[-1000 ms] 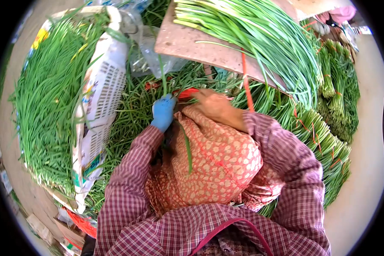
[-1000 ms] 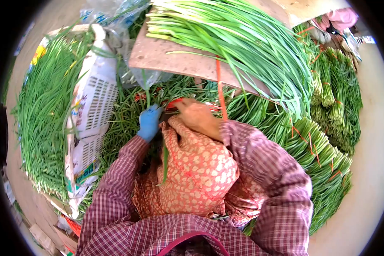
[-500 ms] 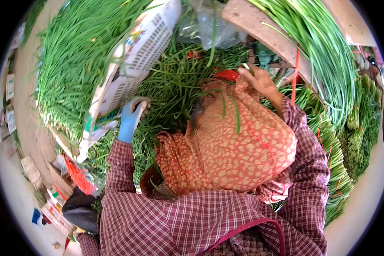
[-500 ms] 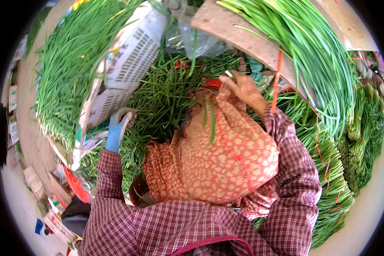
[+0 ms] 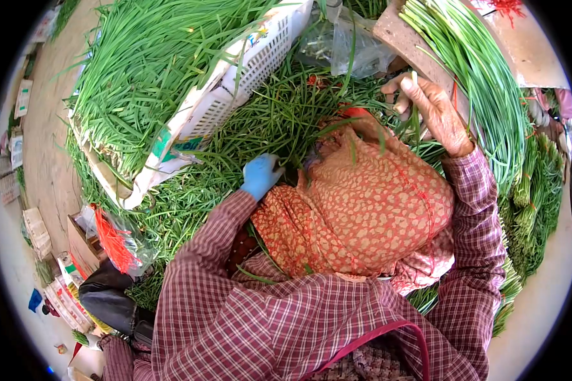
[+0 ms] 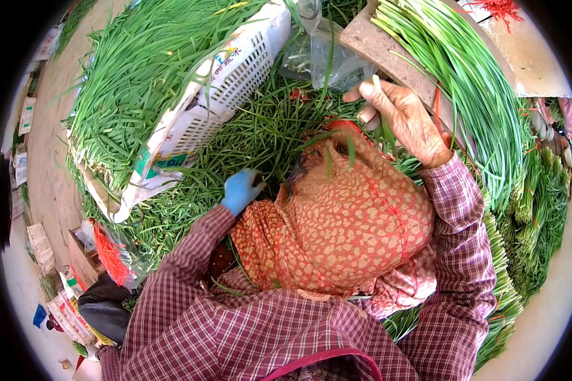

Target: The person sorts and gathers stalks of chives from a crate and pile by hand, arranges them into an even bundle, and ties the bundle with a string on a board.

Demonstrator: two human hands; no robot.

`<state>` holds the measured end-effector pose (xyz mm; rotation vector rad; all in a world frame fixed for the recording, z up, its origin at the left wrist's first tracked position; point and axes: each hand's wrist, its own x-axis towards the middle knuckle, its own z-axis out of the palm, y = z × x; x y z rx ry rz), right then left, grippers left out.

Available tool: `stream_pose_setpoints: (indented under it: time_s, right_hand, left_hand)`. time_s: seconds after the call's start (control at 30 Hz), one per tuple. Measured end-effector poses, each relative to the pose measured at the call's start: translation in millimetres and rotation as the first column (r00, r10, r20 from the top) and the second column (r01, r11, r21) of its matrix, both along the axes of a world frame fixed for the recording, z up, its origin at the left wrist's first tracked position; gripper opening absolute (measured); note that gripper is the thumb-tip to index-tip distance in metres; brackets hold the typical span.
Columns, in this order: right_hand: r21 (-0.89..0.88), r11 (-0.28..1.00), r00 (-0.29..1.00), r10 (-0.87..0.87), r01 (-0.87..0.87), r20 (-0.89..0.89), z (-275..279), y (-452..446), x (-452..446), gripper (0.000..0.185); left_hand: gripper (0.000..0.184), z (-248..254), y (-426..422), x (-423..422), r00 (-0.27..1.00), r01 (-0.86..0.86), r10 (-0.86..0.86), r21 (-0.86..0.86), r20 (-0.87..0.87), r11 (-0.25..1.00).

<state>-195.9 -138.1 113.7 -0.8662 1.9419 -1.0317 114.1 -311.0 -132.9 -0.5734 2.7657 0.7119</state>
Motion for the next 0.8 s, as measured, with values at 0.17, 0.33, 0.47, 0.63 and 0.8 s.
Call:
stream_pose_setpoints:
  time_s: [0.17,0.33,0.47,0.63,0.8]
  right_hand:
    - [-0.022,1.0,0.993,0.015,-0.018,-0.116,13.7,-15.2,30.7,0.043]
    - [-0.061,0.986,0.942,0.132,-0.158,-0.309,-7.3,-23.5,37.5,0.032]
    - [-0.058,0.975,0.915,0.177,-0.212,-0.364,-7.0,-38.6,50.1,0.03]
    - [-0.093,0.975,0.929,0.16,-0.202,-0.335,-8.1,-43.1,63.2,0.027]
    - [-0.061,0.981,0.938,0.157,-0.184,-0.308,-8.3,-35.1,58.5,0.027]
  left_hand:
    - [0.037,-10.9,8.1,-33.5,0.951,0.075,-0.036,-0.115,0.308,0.991]
    - [0.037,-25.1,-5.3,-22.7,0.947,-0.047,0.039,0.018,0.319,0.999]
    - [0.037,-23.3,-4.3,-8.3,0.986,-0.107,0.1,0.049,0.13,0.993]
    - [0.038,-30.0,7.8,-25.0,0.986,-0.055,0.059,-0.033,0.156,0.998]
    - [0.036,-40.2,-25.8,-13.3,0.978,-0.193,0.163,0.268,0.131,0.944]
